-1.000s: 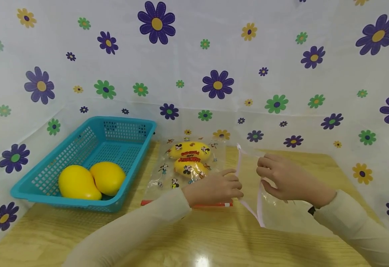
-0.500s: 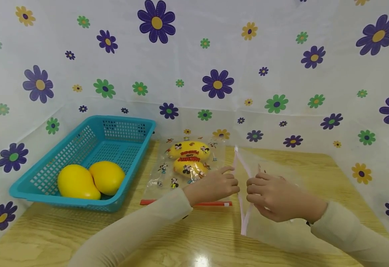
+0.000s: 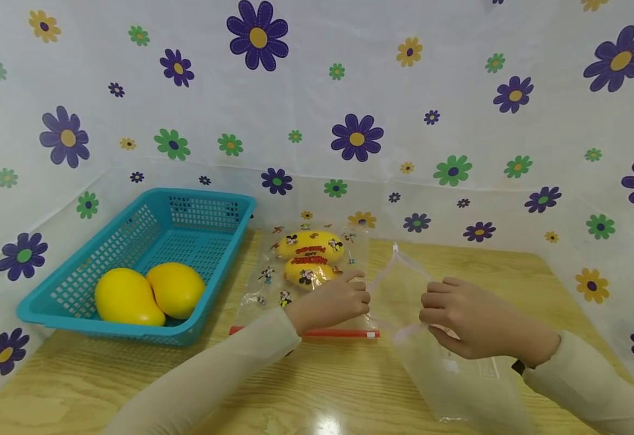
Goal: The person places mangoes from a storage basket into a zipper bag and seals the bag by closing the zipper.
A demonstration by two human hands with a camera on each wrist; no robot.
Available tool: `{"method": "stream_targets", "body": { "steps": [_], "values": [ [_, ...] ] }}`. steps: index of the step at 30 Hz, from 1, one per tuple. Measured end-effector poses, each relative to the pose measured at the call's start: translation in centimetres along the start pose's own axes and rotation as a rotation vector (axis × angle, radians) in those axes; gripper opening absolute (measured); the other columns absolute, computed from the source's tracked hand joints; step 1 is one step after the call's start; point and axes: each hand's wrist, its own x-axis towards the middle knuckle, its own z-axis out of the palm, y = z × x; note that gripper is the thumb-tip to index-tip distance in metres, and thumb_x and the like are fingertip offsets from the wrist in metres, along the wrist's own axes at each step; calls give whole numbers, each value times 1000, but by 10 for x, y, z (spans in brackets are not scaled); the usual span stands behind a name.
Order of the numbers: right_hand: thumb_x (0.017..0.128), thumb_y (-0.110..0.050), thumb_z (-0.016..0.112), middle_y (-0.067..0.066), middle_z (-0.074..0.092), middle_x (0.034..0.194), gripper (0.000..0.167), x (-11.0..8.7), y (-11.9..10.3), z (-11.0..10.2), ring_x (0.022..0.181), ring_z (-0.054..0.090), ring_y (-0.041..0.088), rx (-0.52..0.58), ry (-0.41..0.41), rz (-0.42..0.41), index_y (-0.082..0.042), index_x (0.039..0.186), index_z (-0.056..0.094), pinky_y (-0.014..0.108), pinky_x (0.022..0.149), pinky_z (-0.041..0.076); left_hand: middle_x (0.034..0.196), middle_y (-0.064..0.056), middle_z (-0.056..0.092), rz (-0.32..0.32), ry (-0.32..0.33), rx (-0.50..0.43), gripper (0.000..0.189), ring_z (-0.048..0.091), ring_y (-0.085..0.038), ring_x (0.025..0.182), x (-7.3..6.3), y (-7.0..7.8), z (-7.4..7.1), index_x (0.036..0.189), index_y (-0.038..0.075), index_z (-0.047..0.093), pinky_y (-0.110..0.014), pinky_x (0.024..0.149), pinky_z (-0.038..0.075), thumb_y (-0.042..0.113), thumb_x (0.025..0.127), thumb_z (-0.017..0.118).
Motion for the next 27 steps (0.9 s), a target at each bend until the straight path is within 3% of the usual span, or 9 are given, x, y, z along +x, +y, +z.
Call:
{"method": "stream_targets", "body": {
  "steps": [3, 5, 8, 11, 15, 20, 27],
  "values": [
    [90, -20, 54, -6, 56, 81, 8, -2, -1, 5, 76, 49, 10, 26, -46, -6, -15, 91, 61, 28, 69, 46, 95, 18, 69, 11, 29, -4, 15, 62, 1, 93, 1, 0, 0, 93, 30, 72, -31, 106, 37, 19, 86, 65],
    [87, -19, 59, -5, 57, 84, 9, -2, -3, 12, 78, 51, 11, 28, -52, -20, -13, 94, 61, 30, 74, 48, 94, 18, 69, 24, 61, -1, 13, 62, 1, 91, 2, 2, 0, 91, 30, 72, -31, 105, 38, 21, 87, 64],
    [90, -20, 51, -5, 53, 81, 10, -2, -4, 21, 76, 47, 11, 3, -37, -51, -13, 92, 58, 29, 74, 47, 89, 19, 69, 45, 106, 25, 13, 62, 1, 88, 3, 5, -1, 87, 31, 71, -31, 103, 40, 23, 89, 61],
    [95, -19, 35, -5, 47, 77, 22, 0, -6, 27, 72, 41, 11, -15, -20, -75, -14, 89, 56, 28, 73, 44, 86, 20, 67, 58, 126, 56, 14, 61, 0, 85, 2, 9, -2, 84, 31, 68, -30, 101, 40, 23, 91, 59],
    [96, -15, 25, -6, 42, 73, 31, 4, -7, 30, 70, 37, 11, -38, -4, -96, -15, 84, 54, 26, 71, 38, 85, 19, 65, 70, 98, 60, 15, 60, 0, 85, -1, 12, -4, 83, 31, 66, -31, 103, 40, 23, 92, 56],
    [97, -8, 25, -5, 38, 69, 33, 11, -8, 29, 68, 33, 11, -66, 4, -123, -16, 76, 49, 25, 69, 33, 85, 20, 66, 82, 76, -12, 15, 60, 1, 83, -2, 17, -6, 89, 34, 69, -27, 100, 41, 30, 92, 55],
    [97, -5, 22, -4, 35, 66, 38, 23, 2, 8, 66, 29, 11, -118, 48, -142, -15, 72, 48, 25, 66, 32, 78, 20, 65, 113, -28, -49, 20, 58, -2, 72, 0, 31, -2, 81, 35, 68, -25, 98, 41, 26, 93, 55]
  ]
}}
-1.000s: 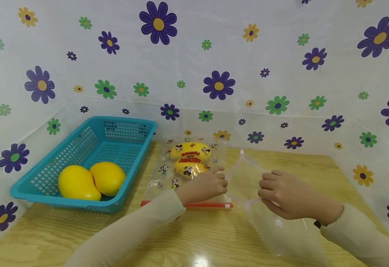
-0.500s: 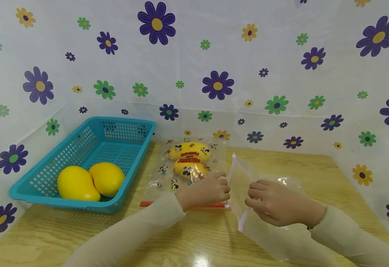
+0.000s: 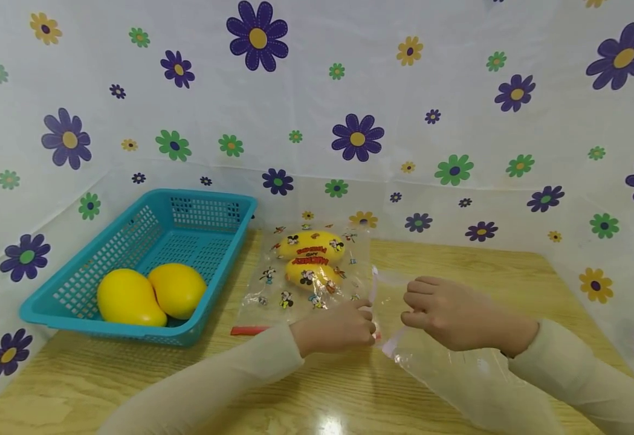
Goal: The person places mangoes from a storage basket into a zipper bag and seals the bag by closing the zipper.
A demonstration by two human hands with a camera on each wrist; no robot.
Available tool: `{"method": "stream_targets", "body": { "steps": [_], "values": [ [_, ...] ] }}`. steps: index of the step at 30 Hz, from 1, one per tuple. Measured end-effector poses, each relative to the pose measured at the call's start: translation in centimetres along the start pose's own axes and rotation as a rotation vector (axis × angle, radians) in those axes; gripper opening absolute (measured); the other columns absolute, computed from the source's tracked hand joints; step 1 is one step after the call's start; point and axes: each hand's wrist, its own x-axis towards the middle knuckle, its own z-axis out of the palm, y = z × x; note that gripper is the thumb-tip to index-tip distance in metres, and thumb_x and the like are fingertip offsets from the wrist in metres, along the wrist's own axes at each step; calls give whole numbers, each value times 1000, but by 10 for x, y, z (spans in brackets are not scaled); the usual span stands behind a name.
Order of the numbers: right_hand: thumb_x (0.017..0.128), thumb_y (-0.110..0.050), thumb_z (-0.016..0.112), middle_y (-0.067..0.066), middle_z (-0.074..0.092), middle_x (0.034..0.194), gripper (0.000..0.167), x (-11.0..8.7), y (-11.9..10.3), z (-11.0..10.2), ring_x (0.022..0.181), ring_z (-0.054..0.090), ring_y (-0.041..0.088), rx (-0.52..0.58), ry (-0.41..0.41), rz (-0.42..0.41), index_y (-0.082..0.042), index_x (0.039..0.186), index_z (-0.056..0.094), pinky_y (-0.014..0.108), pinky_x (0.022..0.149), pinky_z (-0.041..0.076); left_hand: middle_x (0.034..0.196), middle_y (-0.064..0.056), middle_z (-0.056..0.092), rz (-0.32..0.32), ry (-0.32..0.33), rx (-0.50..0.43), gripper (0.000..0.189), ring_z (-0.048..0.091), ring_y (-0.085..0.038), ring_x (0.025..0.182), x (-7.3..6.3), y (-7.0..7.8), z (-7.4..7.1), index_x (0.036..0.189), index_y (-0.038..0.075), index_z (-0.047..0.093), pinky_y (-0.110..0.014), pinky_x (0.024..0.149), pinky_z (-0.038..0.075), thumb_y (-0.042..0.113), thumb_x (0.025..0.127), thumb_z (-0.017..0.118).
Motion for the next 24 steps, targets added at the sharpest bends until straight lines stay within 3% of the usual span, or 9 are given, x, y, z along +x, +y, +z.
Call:
{"method": "stream_targets", "body": {
  "steps": [5, 9, 16, 24],
  "values": [
    [96, -4, 23, -4, 36, 67, 37, 3, 11, -16, 66, 30, 12, -23, 10, -17, -13, 71, 50, 25, 65, 32, 78, 19, 63, 17, -28, 34, 20, 49, -2, 65, 4, 4, -4, 80, 32, 65, -23, 94, 41, 21, 93, 55],
    [95, -6, 26, -3, 33, 66, 34, 2, 8, -15, 66, 29, 12, 22, -31, -7, -13, 69, 47, 25, 66, 30, 71, 17, 58, -14, 1, 53, 23, 38, -6, 62, 7, 1, -9, 74, 32, 61, -23, 83, 38, 20, 93, 55],
    [100, -13, 25, -5, 37, 67, 37, -5, -8, 6, 67, 31, 11, 67, -72, 11, -15, 68, 45, 25, 69, 32, 76, 18, 62, -86, 11, 71, 18, 51, -4, 70, 4, -4, -10, 78, 33, 64, -23, 85, 39, 29, 92, 55],
    [99, -16, 29, -6, 39, 67, 35, -6, -13, 16, 68, 35, 11, 84, -67, 4, -17, 66, 42, 27, 76, 36, 78, 18, 63, -73, 36, 30, 18, 51, -3, 69, 4, -3, -4, 82, 32, 67, -23, 81, 38, 32, 93, 52]
  ]
}}
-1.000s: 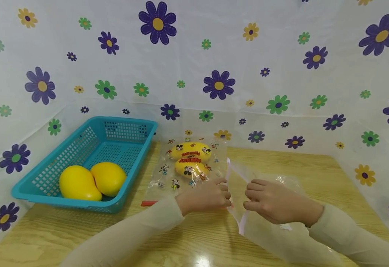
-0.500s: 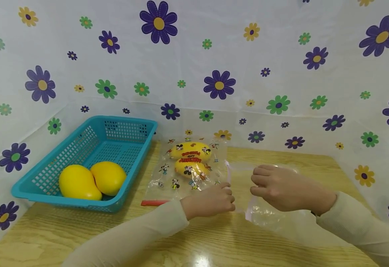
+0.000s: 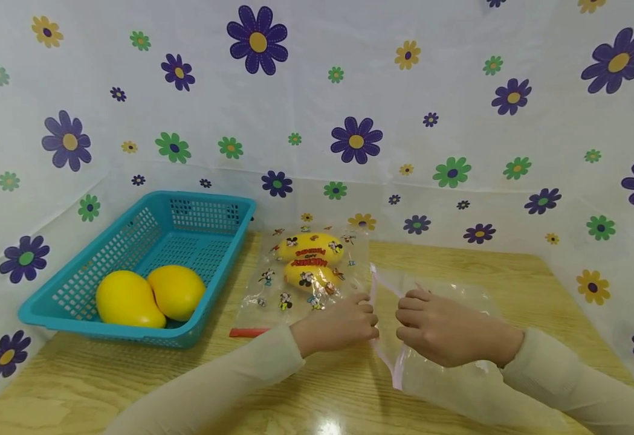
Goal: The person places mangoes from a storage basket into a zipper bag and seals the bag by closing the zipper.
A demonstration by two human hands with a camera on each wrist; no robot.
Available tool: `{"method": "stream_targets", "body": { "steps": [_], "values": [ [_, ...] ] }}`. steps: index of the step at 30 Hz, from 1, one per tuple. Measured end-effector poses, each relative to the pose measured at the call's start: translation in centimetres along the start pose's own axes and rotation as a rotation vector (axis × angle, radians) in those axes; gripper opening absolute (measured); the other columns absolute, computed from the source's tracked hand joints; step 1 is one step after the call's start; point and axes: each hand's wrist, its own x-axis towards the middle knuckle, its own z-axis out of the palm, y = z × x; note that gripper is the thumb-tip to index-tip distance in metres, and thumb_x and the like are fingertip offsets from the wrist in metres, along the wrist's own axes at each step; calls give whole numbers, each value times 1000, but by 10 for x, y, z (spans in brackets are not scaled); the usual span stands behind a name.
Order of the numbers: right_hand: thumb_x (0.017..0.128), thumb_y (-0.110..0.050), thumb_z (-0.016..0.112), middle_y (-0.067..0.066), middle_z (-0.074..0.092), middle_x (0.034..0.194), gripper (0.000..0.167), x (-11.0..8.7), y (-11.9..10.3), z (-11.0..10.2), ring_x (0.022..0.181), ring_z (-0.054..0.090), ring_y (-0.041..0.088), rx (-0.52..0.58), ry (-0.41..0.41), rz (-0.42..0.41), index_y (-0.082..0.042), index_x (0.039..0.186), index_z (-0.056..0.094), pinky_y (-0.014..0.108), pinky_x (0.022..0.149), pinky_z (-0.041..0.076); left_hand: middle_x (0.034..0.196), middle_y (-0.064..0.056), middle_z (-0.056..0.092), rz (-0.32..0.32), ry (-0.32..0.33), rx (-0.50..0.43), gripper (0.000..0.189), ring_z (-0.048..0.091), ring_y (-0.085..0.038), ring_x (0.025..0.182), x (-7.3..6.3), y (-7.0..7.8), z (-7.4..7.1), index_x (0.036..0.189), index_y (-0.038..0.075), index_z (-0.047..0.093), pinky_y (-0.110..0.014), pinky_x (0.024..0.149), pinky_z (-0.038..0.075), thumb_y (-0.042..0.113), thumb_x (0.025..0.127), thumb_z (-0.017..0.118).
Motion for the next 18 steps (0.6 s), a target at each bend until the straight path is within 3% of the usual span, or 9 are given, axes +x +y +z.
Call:
{"method": "stream_targets", "body": {
  "steps": [3, 8, 13, 18],
  "values": [
    [98, -16, 29, -5, 38, 67, 35, 1, 2, 0, 68, 35, 12, 2, 1, 0, -16, 65, 41, 27, 74, 35, 79, 17, 62, 15, -10, -46, 14, 53, -4, 72, 0, 1, 0, 83, 30, 65, -23, 83, 40, 28, 92, 56],
    [98, -16, 30, -5, 38, 68, 34, 2, 3, -1, 69, 37, 12, 17, 6, -10, -16, 66, 41, 27, 73, 34, 77, 15, 61, 33, 0, -109, 11, 55, -4, 74, 2, 5, 0, 81, 28, 62, -25, 88, 42, 34, 89, 58],
    [98, -16, 32, -5, 38, 68, 33, 4, 2, 1, 71, 38, 11, 73, 2, -23, -16, 66, 42, 25, 75, 36, 77, 16, 62, 32, -14, -82, 17, 56, -5, 76, 6, 9, 0, 79, 29, 64, -27, 94, 42, 33, 91, 54],
    [98, -15, 32, -5, 32, 66, 34, 5, 1, 3, 66, 29, 9, 105, -6, -39, -17, 65, 40, 23, 68, 28, 74, 18, 61, 18, -20, -19, 22, 57, -4, 77, 5, 11, -2, 73, 32, 64, -29, 99, 42, 28, 93, 54]
  ]
}}
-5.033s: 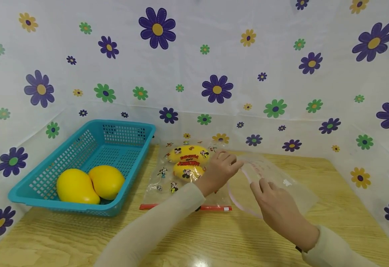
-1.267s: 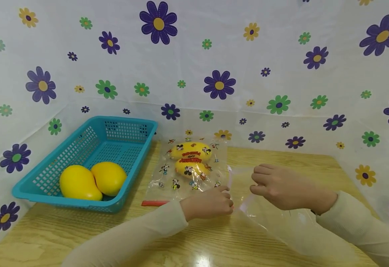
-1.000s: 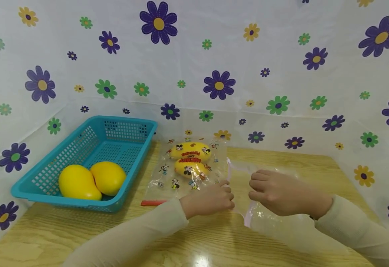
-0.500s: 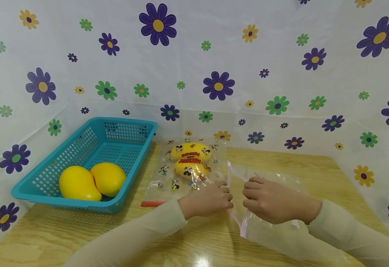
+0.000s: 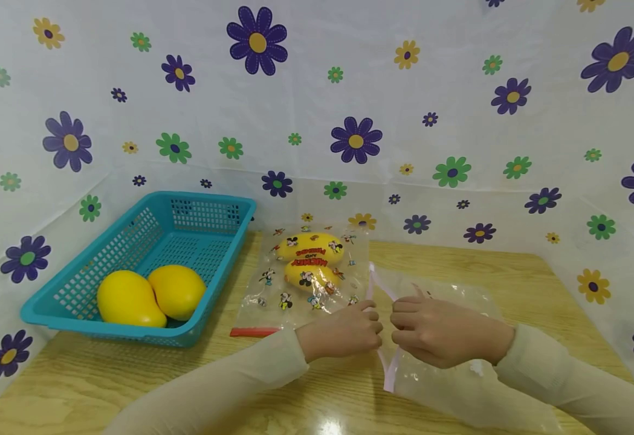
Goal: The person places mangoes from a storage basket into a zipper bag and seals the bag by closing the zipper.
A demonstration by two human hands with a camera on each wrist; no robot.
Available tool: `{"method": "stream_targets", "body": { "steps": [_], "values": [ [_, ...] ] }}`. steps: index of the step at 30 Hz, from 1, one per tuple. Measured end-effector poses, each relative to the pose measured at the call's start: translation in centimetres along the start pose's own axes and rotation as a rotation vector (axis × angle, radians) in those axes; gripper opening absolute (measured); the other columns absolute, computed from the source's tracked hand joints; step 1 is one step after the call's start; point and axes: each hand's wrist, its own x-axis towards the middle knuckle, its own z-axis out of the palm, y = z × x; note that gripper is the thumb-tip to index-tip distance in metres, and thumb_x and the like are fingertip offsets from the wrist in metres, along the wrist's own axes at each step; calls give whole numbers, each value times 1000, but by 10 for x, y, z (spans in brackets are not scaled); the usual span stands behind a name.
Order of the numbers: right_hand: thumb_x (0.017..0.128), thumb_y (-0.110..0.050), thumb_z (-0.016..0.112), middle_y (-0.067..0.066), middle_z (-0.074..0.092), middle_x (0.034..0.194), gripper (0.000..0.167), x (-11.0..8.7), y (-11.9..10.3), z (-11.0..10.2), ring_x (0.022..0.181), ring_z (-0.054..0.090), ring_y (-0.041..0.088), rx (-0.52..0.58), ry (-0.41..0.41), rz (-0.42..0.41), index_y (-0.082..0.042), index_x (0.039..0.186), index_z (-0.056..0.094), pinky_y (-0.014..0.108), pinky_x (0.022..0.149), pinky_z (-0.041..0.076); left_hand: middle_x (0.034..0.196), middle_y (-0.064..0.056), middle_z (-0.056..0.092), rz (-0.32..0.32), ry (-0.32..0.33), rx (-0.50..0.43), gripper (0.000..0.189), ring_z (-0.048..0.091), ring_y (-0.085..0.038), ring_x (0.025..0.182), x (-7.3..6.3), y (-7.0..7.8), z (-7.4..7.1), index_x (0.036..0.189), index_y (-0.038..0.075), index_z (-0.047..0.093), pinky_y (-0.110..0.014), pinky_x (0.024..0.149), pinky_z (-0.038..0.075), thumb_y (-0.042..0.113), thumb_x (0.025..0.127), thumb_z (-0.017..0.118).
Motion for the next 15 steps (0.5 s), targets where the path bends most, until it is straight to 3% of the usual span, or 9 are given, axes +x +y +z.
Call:
{"method": "stream_targets", "body": {
  "steps": [6, 10, 15],
  "values": [
    [98, -18, 32, -6, 32, 64, 35, 0, 2, 0, 63, 23, 8, -40, 0, -2, -18, 64, 40, 21, 64, 25, 79, 17, 66, -16, -33, 41, 18, 59, -4, 78, -6, 0, 4, 80, 32, 67, -30, 99, 41, 25, 92, 54],
    [91, -21, 50, -7, 37, 67, 25, -1, 2, -1, 65, 31, 8, -37, 11, -16, -18, 68, 44, 23, 67, 33, 83, 17, 68, -19, -63, 31, 15, 60, -3, 79, -9, 0, 3, 86, 34, 68, -30, 99, 42, 25, 90, 56],
    [76, -21, 66, -7, 38, 69, 21, 1, -2, 1, 68, 36, 9, 10, 5, 10, -18, 70, 45, 24, 71, 34, 75, 18, 64, -32, -25, 36, 16, 56, -3, 71, -7, 1, 1, 81, 33, 66, -25, 91, 42, 27, 90, 56]
  ]
}}
